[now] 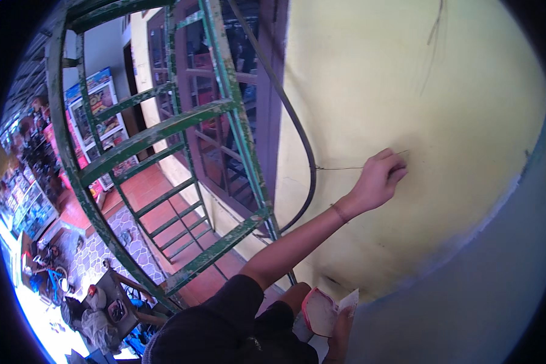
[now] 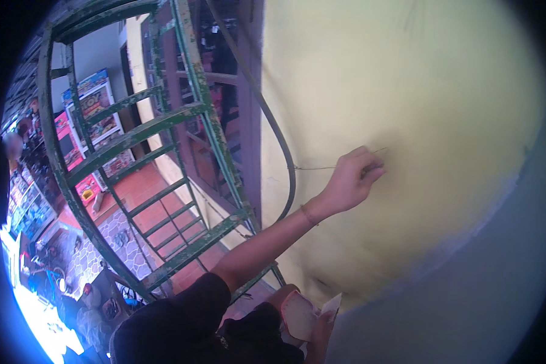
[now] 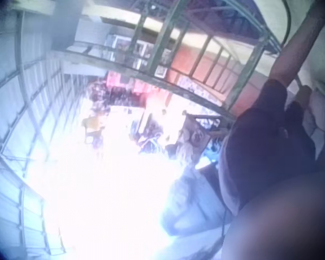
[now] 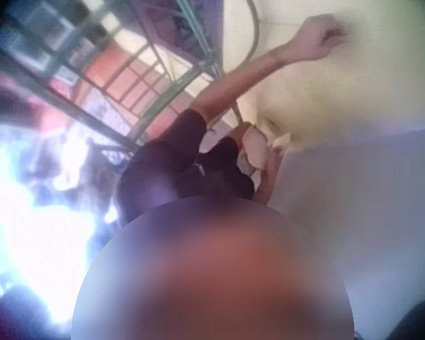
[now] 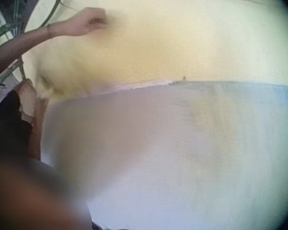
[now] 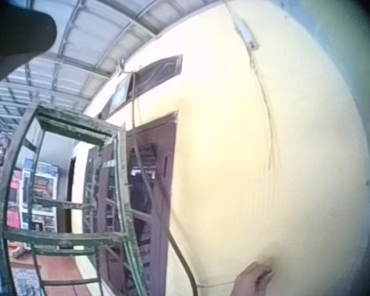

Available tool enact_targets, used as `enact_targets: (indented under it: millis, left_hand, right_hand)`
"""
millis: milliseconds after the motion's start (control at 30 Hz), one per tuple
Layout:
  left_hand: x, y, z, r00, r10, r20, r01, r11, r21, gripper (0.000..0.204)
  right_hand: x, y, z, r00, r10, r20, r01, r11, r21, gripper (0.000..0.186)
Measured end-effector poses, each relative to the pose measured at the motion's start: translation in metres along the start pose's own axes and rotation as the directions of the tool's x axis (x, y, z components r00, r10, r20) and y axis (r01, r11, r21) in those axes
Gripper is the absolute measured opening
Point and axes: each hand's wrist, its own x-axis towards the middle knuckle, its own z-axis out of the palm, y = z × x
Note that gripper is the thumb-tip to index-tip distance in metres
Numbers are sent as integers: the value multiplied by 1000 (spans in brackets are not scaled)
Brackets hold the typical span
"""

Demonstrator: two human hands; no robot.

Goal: The person applies a white compound to a vertical wall using a small putty knife. They repeatedly scoop compound from a container and spread it along a vertical seam between a yellow and a blue-painted section of the wall.

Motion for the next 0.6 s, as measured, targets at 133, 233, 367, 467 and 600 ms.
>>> enact_targets:
  millis: [133, 233, 367, 467, 600]
  left_hand:
    - [-47, -49, -46, 985, -130, -111, 167, 864, 476, 10]
    - [-68, -83, -76, 927, -339, -158, 341, 593, 729, 26]
    - [-77, -120, -90, 798, -483, -361, 503, 202, 841, 63]
    - [-72, -145, -95, 652, -568, -502, 627, 31, 779, 79]
    - [-71, -166, -93, 508, -573, -643, 819, 90, 567, 80]
  right_hand:
    - [16, 9, 0, 999, 2, 33, -4, 997, 75, 69]
    - [34, 15, 1, 999, 3, 47, -7, 996, 88, 68]
    - [53, 24, -6, 993, -91, 78, 77, 981, 176, 67]
    - [67, 27, -14, 989, -107, 101, 87, 978, 188, 67]
    - [76, 27, -33, 986, -93, 137, 68, 982, 174, 67]
